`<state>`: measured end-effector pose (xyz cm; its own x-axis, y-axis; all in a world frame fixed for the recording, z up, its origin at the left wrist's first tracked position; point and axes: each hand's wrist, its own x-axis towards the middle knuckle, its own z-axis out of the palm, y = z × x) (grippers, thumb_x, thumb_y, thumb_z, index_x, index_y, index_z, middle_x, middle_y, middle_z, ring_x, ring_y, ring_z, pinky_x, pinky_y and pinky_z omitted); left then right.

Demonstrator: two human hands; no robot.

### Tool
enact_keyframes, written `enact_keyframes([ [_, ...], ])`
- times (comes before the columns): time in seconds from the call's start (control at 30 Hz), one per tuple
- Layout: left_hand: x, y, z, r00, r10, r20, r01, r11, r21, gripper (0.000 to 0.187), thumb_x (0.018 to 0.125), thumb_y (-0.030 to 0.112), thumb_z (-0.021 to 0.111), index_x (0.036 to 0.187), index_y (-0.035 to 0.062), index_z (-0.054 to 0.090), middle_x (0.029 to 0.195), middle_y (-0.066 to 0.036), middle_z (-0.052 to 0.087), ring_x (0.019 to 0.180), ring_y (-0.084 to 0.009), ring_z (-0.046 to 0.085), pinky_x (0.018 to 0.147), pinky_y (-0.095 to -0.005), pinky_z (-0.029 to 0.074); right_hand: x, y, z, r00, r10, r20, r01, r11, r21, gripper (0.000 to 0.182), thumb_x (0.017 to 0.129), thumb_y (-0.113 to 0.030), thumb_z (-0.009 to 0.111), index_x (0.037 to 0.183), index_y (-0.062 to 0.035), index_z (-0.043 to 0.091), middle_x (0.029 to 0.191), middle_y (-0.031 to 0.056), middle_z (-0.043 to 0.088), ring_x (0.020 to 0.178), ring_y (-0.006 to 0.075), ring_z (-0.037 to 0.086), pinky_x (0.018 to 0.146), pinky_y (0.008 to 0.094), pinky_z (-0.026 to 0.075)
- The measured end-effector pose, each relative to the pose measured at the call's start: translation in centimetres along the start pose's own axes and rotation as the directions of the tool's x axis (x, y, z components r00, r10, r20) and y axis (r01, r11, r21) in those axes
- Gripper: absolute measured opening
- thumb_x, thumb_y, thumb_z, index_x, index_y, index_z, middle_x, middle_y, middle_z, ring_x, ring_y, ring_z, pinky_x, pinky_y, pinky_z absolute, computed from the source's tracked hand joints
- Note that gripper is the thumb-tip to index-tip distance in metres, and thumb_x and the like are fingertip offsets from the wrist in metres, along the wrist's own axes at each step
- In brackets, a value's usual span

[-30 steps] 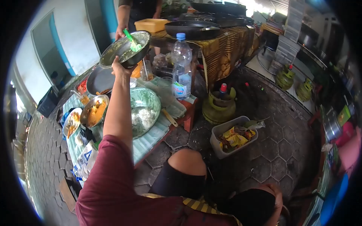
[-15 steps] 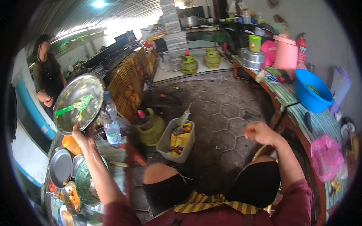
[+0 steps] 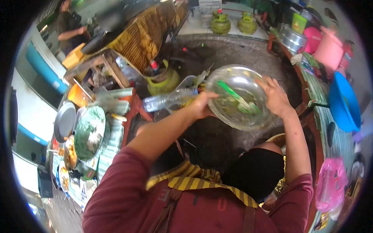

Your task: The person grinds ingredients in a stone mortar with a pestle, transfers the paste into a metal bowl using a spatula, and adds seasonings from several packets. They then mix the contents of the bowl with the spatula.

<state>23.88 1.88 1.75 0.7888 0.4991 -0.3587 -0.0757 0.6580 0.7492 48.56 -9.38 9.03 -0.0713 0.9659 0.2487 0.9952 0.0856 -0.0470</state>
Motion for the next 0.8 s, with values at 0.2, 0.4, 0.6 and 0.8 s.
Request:
enact_keyframes([
  [0.2, 7.8, -10.1, -2.3, 0.970, -0.243, 0.007, 0.243, 0.970, -0.027, 0.051, 0.082, 0.031, 0.048, 0.124, 0.0033, 0.044, 0.123, -0.017, 0.050, 0.112, -0.0345, 0.048, 0.090, -0.0563, 0.038, -5.2, 6.4, 10.6, 0.872, 0.040, 0.487, 0.002, 0.996, -0.084, 0.069, 0.061, 0.002, 0.059, 0.127, -0.0157, 0.047, 0.129, 0.0117, 0.045, 0.120, 0.0302, 0.039, 0.098, 0.0417, 0.034],
  [0.4, 10.4, -15.4, -3.2, 0.955, -0.295, 0.009, 0.293, 0.943, -0.161, 0.052, 0.084, 0.035, 0.047, 0.124, 0.0027, 0.044, 0.121, -0.017, 0.051, 0.112, -0.0328, 0.049, 0.090, -0.0549, 0.038, -7.1, 7.8, 14.2, 0.704, 0.111, 0.702, 0.091, 0.966, -0.243, 0.061, 0.061, -0.015, 0.064, 0.121, -0.0177, 0.053, 0.114, 0.0073, 0.055, 0.113, 0.0243, 0.043, 0.092, 0.0394, 0.031],
  [0.6, 13.0, -15.2, -4.4, 0.943, -0.330, -0.046, 0.329, 0.944, -0.019, 0.049, 0.084, 0.036, 0.048, 0.120, 0.0026, 0.047, 0.117, -0.016, 0.054, 0.106, -0.0329, 0.053, 0.086, -0.0523, 0.042, -7.5, 8.7, 18.3, 0.634, 0.178, 0.753, 0.029, 0.967, -0.254, 0.044, 0.071, -0.022, 0.059, 0.115, -0.0153, 0.056, 0.107, 0.0100, 0.058, 0.108, 0.0263, 0.047, 0.090, 0.0397, 0.032],
  [0.8, 15.5, -18.3, -4.8, 0.954, -0.250, -0.163, 0.257, 0.966, 0.019, 0.049, 0.083, 0.034, 0.052, 0.122, 0.0065, 0.042, 0.109, -0.016, 0.056, 0.097, -0.0305, 0.058, 0.077, -0.0487, 0.052, -9.7, 8.8, 23.5, 0.842, 0.294, 0.453, -0.344, 0.939, 0.030, 0.031, 0.077, -0.018, 0.055, 0.106, -0.0081, 0.054, 0.101, 0.0181, 0.056, 0.097, 0.0352, 0.053, 0.083, 0.0450, 0.040],
])
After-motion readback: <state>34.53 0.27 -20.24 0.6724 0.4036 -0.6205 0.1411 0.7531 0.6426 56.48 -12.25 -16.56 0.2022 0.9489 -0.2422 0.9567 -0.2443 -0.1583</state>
